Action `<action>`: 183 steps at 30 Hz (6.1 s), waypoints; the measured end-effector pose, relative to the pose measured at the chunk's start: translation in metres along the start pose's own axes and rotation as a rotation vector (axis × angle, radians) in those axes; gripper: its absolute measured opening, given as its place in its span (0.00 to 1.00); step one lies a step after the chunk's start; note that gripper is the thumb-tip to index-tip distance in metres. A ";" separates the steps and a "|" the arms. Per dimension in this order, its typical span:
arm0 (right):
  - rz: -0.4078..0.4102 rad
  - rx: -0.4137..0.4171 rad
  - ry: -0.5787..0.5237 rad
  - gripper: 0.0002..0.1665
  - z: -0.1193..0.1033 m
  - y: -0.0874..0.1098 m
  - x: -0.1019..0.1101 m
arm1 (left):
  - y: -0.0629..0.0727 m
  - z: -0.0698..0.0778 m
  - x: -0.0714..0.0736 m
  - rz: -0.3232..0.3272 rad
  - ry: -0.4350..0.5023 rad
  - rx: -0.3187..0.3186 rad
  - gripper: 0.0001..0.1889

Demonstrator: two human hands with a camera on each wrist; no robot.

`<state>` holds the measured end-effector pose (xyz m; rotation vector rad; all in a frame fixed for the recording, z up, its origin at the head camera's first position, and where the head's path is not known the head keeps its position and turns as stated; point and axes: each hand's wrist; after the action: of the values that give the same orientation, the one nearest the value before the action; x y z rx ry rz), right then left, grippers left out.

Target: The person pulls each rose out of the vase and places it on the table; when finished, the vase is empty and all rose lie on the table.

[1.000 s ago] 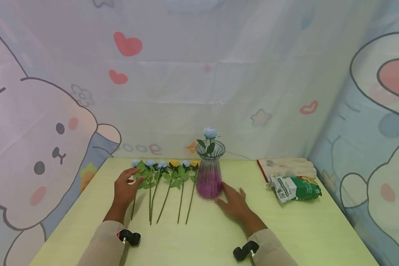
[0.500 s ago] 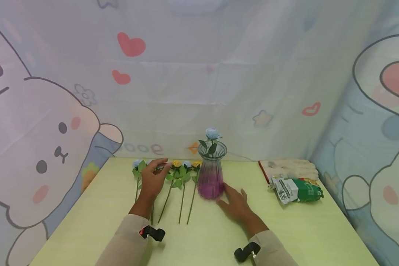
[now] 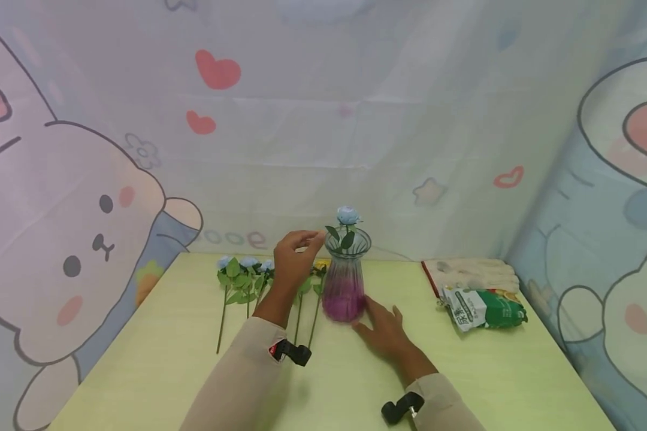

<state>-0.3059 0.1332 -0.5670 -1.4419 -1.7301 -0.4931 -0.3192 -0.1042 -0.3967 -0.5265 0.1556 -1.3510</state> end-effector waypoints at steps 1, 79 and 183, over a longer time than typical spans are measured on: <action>-0.001 -0.002 -0.006 0.45 0.000 0.000 0.000 | -0.002 0.003 -0.003 0.009 -0.003 0.007 0.17; -0.005 0.014 0.019 0.46 0.005 -0.006 -0.003 | -0.031 0.017 0.010 0.073 0.436 0.061 0.08; -0.008 0.013 0.010 0.45 0.005 -0.005 -0.002 | -0.026 0.007 0.075 0.389 0.922 0.072 0.14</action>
<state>-0.3124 0.1339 -0.5706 -1.4216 -1.7292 -0.4920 -0.3218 -0.1773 -0.3647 0.2207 0.9098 -1.1177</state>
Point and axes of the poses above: each hand's wrist, its own y-axis away from the middle knuckle, its own x-axis out of the back of the hand, z = x × y
